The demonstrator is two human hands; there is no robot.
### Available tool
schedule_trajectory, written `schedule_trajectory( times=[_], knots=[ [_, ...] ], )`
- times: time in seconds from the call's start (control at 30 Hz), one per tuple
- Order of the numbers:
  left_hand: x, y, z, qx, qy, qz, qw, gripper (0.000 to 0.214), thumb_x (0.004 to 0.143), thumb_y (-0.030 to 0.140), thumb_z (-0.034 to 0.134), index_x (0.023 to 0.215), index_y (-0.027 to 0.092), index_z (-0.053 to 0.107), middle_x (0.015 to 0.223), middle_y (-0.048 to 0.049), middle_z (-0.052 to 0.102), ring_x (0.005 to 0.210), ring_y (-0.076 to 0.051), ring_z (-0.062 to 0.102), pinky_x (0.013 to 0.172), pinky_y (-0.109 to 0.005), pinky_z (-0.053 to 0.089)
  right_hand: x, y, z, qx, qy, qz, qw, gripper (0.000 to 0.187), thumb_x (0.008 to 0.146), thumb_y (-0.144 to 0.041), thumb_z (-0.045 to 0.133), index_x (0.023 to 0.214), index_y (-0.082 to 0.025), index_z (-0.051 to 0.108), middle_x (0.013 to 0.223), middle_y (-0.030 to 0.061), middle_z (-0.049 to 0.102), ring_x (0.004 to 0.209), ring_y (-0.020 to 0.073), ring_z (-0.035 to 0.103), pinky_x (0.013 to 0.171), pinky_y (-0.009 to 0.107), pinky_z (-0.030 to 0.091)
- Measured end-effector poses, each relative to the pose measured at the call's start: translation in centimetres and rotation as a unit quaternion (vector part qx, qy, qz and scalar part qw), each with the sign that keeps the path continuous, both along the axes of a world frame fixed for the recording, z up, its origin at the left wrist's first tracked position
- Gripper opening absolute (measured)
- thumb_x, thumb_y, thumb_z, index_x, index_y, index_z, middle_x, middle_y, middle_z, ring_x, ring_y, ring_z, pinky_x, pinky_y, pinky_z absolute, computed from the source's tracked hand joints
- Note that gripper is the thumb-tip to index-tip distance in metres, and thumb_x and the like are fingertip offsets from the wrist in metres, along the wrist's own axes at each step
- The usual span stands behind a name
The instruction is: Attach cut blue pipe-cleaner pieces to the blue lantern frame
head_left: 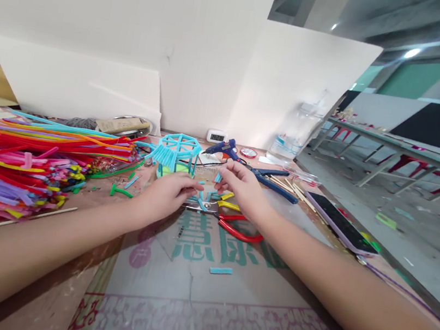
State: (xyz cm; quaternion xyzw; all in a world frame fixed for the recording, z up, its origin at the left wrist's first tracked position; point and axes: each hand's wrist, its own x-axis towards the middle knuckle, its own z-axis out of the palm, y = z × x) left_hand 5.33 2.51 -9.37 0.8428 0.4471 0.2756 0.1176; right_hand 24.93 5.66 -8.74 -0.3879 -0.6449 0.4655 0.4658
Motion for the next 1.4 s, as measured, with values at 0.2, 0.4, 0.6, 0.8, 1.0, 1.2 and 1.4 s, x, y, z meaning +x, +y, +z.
schedule_trajectory(
  times=[0.2,0.4,0.6,0.8,1.0,1.2,1.4],
  knots=[
    [0.4,1.1,-0.8,0.072,0.114,-0.101,0.986,0.026,0.092,0.018,0.045,0.087,0.019,0.071,0.095,-0.0062,0.065,0.09,-0.018,0.06,0.08,-0.028,0.046,0.3,0.3,0.4,-0.004,-0.011,0.014,1.0,0.025,0.079,-0.041,0.063,0.079,-0.02,0.049,0.068,-0.0024,0.061,0.057,0.0101,0.058,0.05,0.021,0.048],
    [0.2,0.0,-0.9,0.054,0.057,-0.036,0.996,0.023,0.096,0.026,0.042,0.099,0.02,0.064,0.093,-0.0041,0.07,0.086,-0.018,0.064,0.075,-0.028,0.047,0.8,-0.9,3.4,0.048,-0.047,0.029,0.997,0.023,0.082,-0.039,0.063,0.085,-0.022,0.048,0.066,-0.0023,0.066,0.051,0.0107,0.06,0.048,0.023,0.049],
    [-0.3,-0.6,-1.4,0.079,0.025,-0.04,0.996,0.018,0.092,0.025,0.048,0.095,0.02,0.064,0.094,-0.003,0.071,0.088,-0.017,0.065,0.078,-0.027,0.047,-0.1,-1.6,1.6,-0.01,-0.134,0.064,0.989,0.01,0.086,-0.023,0.055,0.077,-0.021,0.051,0.054,-0.0044,0.06,0.046,0.0098,0.057,0.047,0.021,0.049],
    [-0.2,-0.3,-1.7,0.062,-0.016,-0.038,0.997,0.018,0.091,0.025,0.051,0.097,0.022,0.068,0.095,-0.0018,0.072,0.085,-0.016,0.066,0.078,-0.026,0.048,-1.0,-2.2,-0.1,-0.109,-0.125,0.083,0.983,0.008,0.088,-0.026,0.057,0.084,-0.021,0.052,0.06,-0.0032,0.064,0.048,0.0096,0.059,0.045,0.02,0.051],
    [0.0,-0.6,-1.5,0.032,-0.134,-0.029,0.99,0.018,0.09,0.022,0.052,0.101,0.02,0.066,0.093,-0.0005,0.072,0.084,-0.014,0.066,0.076,-0.024,0.05,-0.9,-1.8,-0.4,-0.146,-0.037,0.069,0.986,0.01,0.087,-0.023,0.06,0.082,-0.018,0.054,0.059,-0.0023,0.064,0.052,0.0089,0.063,0.049,0.018,0.054],
    [-0.2,-0.5,-1.7,0.185,-0.128,-0.021,0.974,0.016,0.088,0.018,0.055,0.101,0.019,0.064,0.089,-0.0019,0.071,0.082,-0.014,0.065,0.076,-0.025,0.051,-1.3,-2.9,-0.2,-0.22,0.03,0.154,0.963,0.017,0.085,-0.028,0.064,0.091,-0.018,0.051,0.068,0.0005,0.068,0.06,0.0135,0.07,0.055,0.022,0.058],
    [-0.2,-0.6,-1.8,0.184,-0.138,-0.04,0.972,0.016,0.089,0.018,0.055,0.103,0.018,0.062,0.088,-0.0018,0.068,0.082,-0.013,0.064,0.077,-0.025,0.05,-1.8,-3.2,-0.8,-0.205,0.065,0.145,0.966,0.035,0.071,-0.027,0.078,0.093,-0.018,0.052,0.071,0.0002,0.07,0.06,0.0134,0.069,0.059,0.025,0.059]
  ],
)
